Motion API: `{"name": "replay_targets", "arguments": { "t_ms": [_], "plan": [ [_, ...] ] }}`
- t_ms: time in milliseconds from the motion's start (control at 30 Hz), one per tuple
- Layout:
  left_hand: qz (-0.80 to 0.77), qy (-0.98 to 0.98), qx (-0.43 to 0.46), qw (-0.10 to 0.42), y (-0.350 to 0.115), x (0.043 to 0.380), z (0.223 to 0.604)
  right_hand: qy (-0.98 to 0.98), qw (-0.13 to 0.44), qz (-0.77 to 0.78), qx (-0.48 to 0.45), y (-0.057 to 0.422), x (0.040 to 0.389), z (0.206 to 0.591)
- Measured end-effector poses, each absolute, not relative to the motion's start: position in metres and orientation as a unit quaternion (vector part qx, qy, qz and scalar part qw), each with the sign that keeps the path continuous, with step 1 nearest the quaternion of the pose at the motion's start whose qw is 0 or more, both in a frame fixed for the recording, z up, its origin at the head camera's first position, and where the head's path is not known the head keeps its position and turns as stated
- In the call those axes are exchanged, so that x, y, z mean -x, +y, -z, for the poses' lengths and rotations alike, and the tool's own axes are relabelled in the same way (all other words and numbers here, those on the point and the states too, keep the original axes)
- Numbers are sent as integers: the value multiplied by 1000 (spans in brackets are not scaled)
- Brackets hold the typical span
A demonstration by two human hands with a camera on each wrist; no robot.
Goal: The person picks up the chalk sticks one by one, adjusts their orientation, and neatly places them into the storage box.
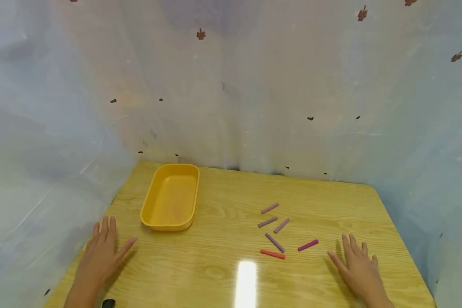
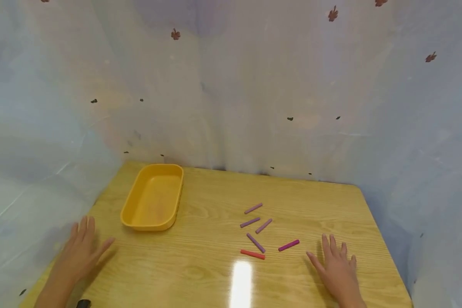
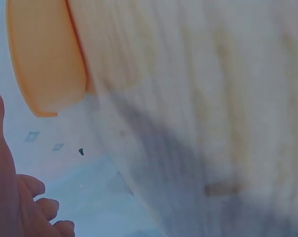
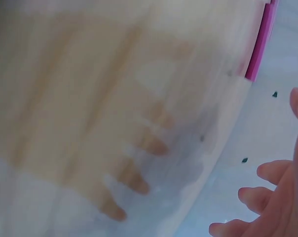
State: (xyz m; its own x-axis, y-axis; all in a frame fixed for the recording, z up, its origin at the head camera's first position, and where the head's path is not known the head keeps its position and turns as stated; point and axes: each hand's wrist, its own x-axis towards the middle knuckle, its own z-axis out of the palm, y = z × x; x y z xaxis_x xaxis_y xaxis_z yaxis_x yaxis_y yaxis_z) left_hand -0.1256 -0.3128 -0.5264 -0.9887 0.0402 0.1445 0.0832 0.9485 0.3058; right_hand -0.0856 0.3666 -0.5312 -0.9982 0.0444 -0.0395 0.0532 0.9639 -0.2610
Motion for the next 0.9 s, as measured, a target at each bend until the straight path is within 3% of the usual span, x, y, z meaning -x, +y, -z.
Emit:
{"name": "replay_targets", "arguments": {
  "t_ms": [433,900],
  "plan": [
    [204,-976,57,41,-295,128,504,986,-71,143,57,337,105,511],
    [213,-972,78,55,-262,131,484,979,-82,152,105,304,121,511]
  ]
}}
